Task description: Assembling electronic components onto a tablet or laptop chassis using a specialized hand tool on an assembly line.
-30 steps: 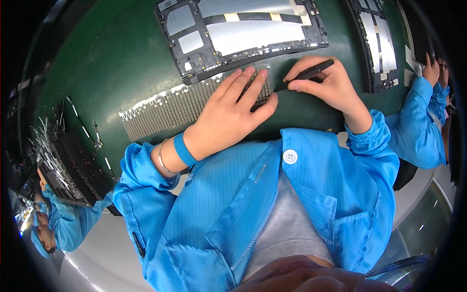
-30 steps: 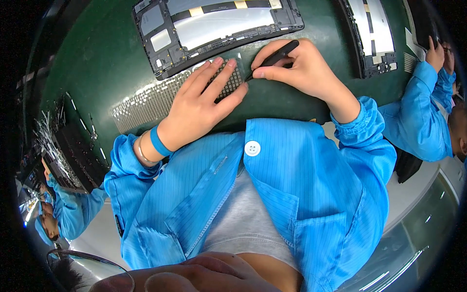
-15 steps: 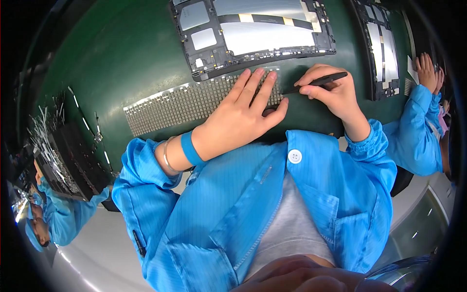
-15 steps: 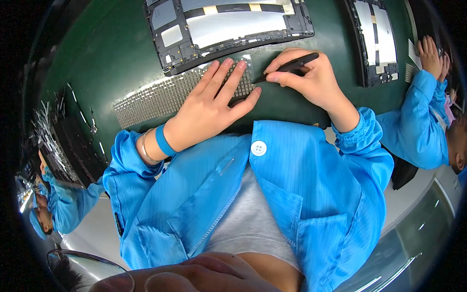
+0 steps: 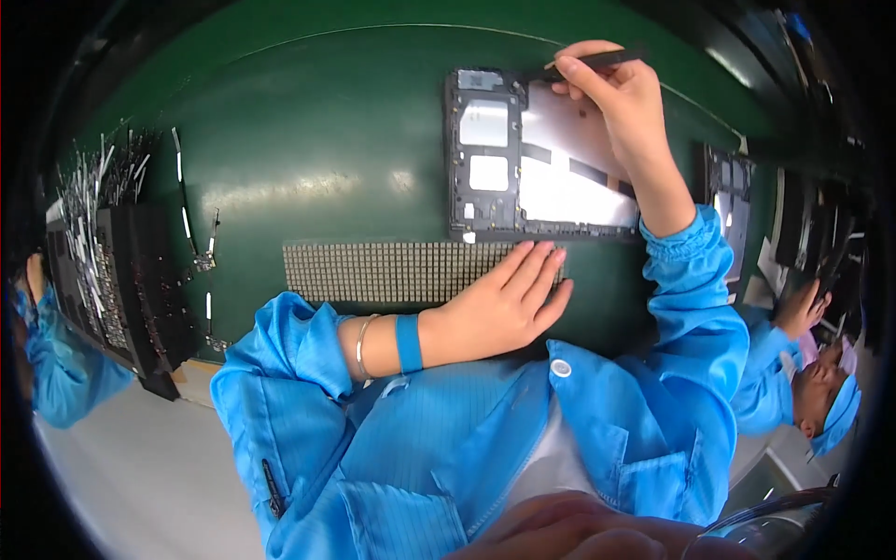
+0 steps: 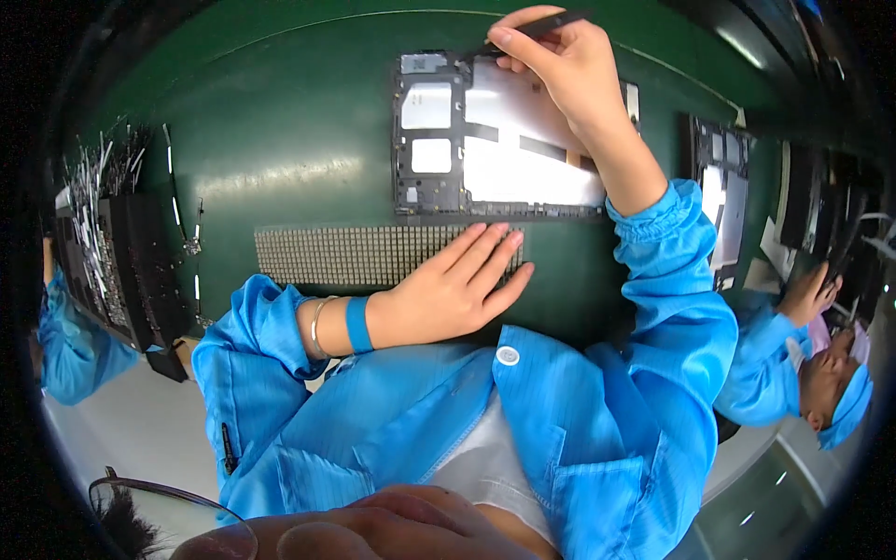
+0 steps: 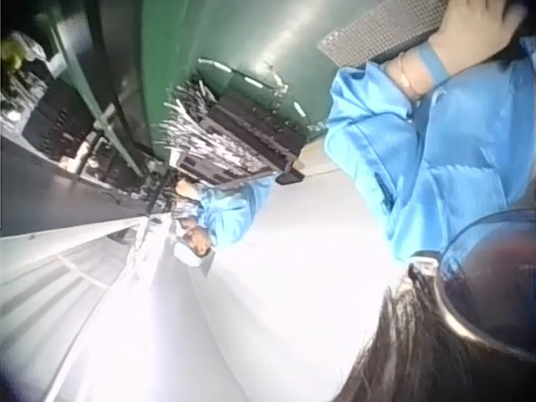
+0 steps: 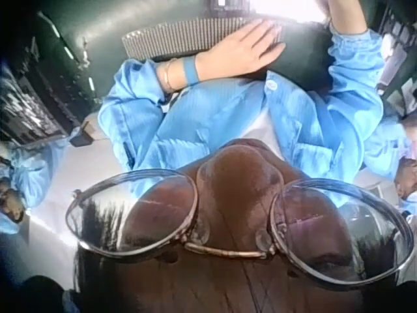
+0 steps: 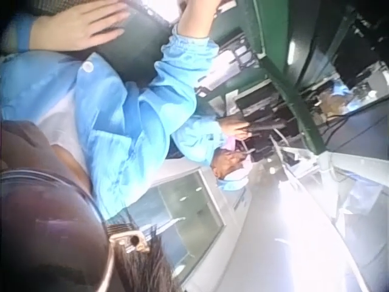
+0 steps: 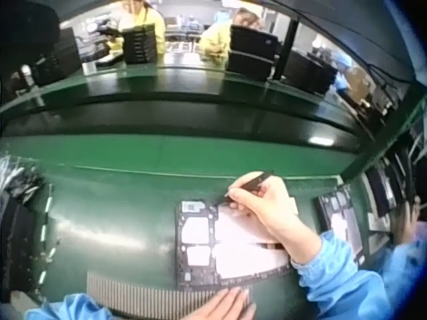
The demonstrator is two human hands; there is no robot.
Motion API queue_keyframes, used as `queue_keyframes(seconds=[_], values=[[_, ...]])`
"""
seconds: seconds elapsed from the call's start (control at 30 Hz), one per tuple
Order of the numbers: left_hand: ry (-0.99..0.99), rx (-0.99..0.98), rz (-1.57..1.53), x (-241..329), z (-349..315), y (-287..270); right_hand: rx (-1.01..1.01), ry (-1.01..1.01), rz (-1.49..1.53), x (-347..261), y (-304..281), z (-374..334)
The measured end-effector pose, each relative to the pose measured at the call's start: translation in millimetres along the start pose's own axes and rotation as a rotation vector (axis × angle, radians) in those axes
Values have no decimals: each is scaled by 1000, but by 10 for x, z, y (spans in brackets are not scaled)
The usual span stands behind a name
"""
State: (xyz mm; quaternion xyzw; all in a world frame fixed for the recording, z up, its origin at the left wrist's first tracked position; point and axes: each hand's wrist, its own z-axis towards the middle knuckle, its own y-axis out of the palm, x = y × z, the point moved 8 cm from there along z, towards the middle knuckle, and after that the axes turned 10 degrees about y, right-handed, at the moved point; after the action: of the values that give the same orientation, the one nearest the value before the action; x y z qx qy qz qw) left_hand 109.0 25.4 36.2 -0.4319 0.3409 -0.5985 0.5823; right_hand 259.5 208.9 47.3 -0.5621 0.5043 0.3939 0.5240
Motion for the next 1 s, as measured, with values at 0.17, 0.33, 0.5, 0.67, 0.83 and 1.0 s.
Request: queue_keyframes(seconds=[0.17,0.33,0.5,0.67,0.83,1.0], values=[[-30,37,-11,-52,-11,-5,2,3,68,130,-33,108],[-24,76,-3,-86,-9,-29,4,-10,52,67,1,105],[-12,67,-2,-87,6,-28,-27,-49,52,74,-9,100],[-10,64,-1,-72,-1,-24,-48,-74,48,76,-12,78],[-4,62,-1,-77,-4,-29,-46,-59,27,69,-12,68],[-8,64,-5,-71,-1,-30,-73,-106,28,26,9,64]])
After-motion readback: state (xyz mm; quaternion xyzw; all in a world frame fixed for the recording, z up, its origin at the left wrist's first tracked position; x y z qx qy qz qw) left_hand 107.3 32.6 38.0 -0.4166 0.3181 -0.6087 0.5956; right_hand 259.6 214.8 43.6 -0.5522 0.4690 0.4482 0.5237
